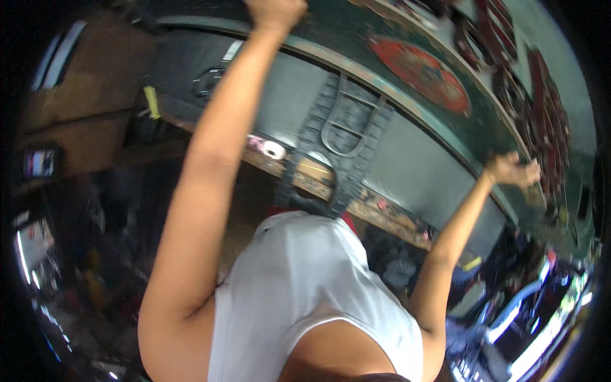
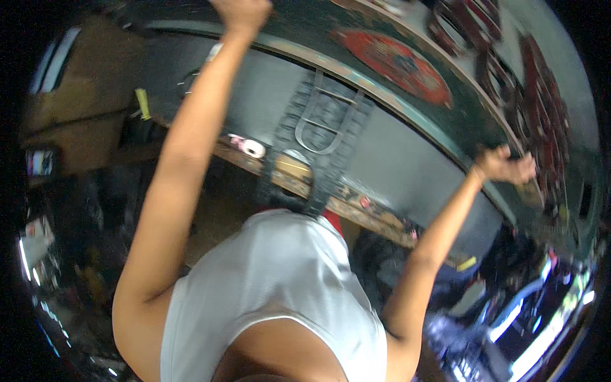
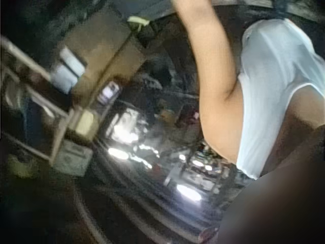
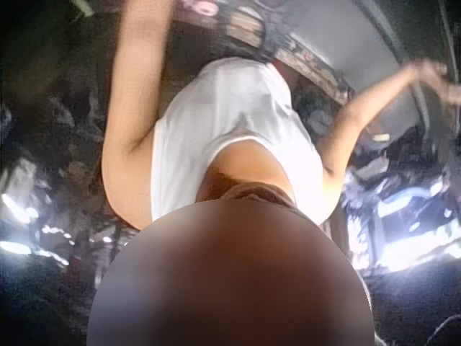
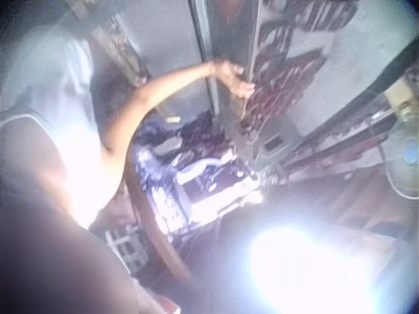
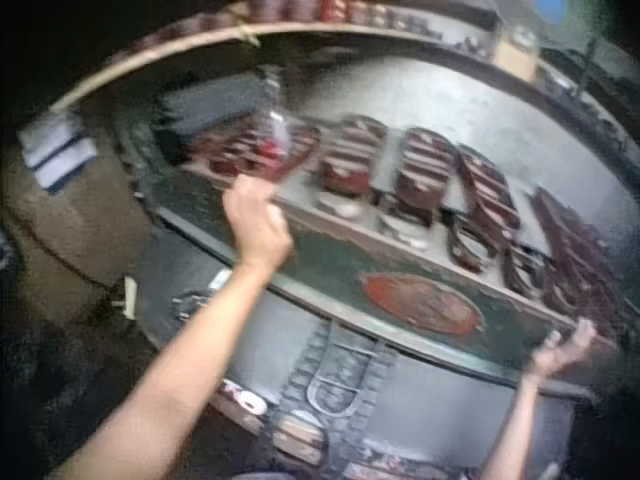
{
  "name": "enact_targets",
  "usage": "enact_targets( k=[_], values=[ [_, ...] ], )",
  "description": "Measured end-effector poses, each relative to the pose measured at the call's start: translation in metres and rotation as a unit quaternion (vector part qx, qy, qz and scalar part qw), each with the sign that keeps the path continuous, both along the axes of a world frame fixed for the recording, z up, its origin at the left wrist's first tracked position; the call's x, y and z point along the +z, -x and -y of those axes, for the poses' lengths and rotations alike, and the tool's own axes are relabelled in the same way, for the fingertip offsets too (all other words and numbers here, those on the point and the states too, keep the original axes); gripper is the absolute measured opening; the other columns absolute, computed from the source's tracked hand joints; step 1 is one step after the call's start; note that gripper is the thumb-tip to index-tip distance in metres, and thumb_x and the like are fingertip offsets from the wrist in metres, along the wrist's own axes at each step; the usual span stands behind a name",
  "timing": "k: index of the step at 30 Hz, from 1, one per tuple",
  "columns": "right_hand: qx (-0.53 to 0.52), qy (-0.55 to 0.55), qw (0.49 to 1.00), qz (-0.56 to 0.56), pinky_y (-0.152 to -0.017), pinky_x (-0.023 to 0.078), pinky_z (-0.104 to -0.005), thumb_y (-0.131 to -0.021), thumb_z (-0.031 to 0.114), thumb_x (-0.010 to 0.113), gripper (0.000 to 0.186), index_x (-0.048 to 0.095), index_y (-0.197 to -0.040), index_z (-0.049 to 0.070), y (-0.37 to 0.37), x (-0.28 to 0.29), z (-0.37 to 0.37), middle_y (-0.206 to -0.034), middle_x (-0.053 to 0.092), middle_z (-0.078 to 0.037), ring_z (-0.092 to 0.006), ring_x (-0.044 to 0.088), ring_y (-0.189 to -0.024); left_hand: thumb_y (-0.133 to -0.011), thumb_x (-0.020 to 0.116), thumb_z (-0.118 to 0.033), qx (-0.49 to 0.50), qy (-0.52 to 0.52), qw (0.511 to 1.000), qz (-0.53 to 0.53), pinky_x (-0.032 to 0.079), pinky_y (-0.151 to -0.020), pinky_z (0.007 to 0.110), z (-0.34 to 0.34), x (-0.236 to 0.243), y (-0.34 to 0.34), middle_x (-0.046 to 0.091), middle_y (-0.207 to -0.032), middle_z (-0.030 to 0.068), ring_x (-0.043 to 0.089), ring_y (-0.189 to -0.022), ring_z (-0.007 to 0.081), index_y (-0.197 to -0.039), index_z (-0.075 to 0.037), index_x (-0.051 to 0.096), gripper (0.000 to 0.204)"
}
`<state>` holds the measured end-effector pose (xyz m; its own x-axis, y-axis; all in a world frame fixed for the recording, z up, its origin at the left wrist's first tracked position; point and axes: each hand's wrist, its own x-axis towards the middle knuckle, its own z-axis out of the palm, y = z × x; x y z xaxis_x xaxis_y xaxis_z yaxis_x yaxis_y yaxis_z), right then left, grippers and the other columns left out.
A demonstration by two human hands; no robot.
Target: The person retrieves a long strip of black rubber from a pile of materials and places it on a workbench. They position a metal sole template on the rubber strip, then use a cutting tool to trim the rubber around the template. The person repeats this process with a second template, cutting out two sole shapes from the rubber strip.
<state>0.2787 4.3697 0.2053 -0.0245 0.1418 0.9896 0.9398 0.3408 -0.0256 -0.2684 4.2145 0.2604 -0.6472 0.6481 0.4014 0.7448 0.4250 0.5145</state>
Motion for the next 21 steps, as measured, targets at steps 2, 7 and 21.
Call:
enact_targets(
  k=[2, 7, 21],
  values=[
    [0.001, -0.038, 0.999, 0.028, -0.113, 0.025, -0.0603, -0.100, 0.058, 0.044, 0.062, 0.056, -0.137, 0.009, -0.001, -0.001, 0.003, -0.142, 0.051, -0.013, -0.0371, 0.038, -0.138, -0.085, 0.050, -0.013, 0.001, -0.330, 0.898, -0.291, 0.026, -0.111, 0.058, 0.006, -0.001, 0.009, 0.050, -0.126, 0.0211, 0.041, -0.130, 0.0433, -0.117, -0.004, 0.053, 0.034],
    [-0.025, -0.036, 0.999, 0.012, -0.105, 0.034, -0.0543, -0.100, 0.063, 0.037, 0.066, 0.056, -0.134, 0.010, -0.001, -0.003, 0.004, -0.136, 0.056, -0.012, -0.0350, 0.046, -0.131, -0.075, 0.057, -0.018, -0.008, -0.285, 0.927, -0.245, 0.017, -0.114, 0.066, -0.009, -0.038, 0.027, 0.044, -0.127, 0.0177, 0.035, -0.135, 0.0407, -0.119, -0.010, 0.047, 0.046],
    [-0.056, -0.061, 0.996, 0.014, -0.109, 0.036, -0.0540, -0.102, 0.059, 0.035, 0.063, 0.055, -0.134, 0.008, -0.003, -0.014, 0.004, -0.139, 0.055, -0.012, -0.0362, 0.046, -0.133, -0.081, 0.054, -0.021, -0.025, -0.286, 0.936, -0.204, 0.014, -0.116, 0.066, -0.008, -0.052, 0.020, 0.043, -0.131, 0.0190, 0.031, -0.139, 0.0414, -0.124, -0.008, 0.048, 0.046]
  ],
)
